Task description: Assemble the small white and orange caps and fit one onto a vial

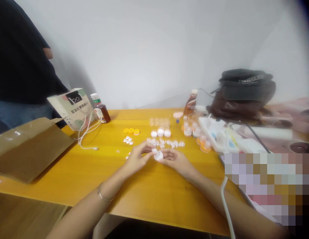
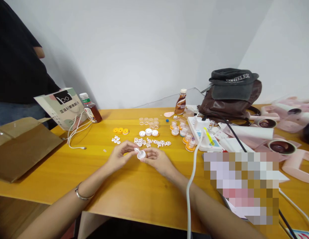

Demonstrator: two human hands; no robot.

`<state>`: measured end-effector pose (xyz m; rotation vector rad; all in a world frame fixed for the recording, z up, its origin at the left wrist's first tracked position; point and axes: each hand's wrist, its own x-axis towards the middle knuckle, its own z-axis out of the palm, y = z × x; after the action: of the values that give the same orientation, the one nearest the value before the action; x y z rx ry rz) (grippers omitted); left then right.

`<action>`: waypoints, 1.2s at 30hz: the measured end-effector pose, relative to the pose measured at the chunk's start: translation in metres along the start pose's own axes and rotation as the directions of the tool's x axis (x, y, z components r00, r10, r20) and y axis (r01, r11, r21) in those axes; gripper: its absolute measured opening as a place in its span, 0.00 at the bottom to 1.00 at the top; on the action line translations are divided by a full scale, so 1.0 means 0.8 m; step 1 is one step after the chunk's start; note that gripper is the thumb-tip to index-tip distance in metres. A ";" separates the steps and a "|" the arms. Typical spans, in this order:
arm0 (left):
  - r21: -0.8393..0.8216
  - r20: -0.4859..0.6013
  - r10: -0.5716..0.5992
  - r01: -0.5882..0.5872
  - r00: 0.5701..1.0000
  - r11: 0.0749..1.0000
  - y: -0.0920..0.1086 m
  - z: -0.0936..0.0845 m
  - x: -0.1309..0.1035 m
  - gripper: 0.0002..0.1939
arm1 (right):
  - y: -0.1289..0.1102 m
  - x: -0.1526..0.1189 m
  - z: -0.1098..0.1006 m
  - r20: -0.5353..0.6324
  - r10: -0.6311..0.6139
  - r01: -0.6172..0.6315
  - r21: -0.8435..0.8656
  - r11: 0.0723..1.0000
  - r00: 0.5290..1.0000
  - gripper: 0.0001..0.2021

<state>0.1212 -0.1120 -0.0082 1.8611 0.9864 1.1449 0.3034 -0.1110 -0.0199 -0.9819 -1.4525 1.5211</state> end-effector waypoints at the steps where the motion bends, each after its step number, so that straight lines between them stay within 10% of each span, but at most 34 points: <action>1: 0.011 0.016 0.010 -0.011 1.000 1.000 -0.001 0.002 -0.001 0.08 | -0.001 0.000 0.000 0.003 0.003 -0.003 0.006 1.000 1.000 0.16; 11: 0.267 0.051 0.185 -0.192 0.981 0.945 -0.001 0.001 -0.003 0.02 | 0.002 -0.001 0.004 -0.034 0.012 -0.011 0.024 1.000 0.999 0.17; 36: 0.317 0.102 0.394 -0.405 0.914 0.858 -0.009 0.005 -0.006 0.01 | 0.000 -0.006 0.015 -0.039 0.017 -0.011 0.149 0.989 0.999 0.18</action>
<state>0.1216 -0.1138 -0.0170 2.4364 0.8307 1.2326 0.2944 -0.1195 -0.0197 -0.9290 -1.2865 1.5868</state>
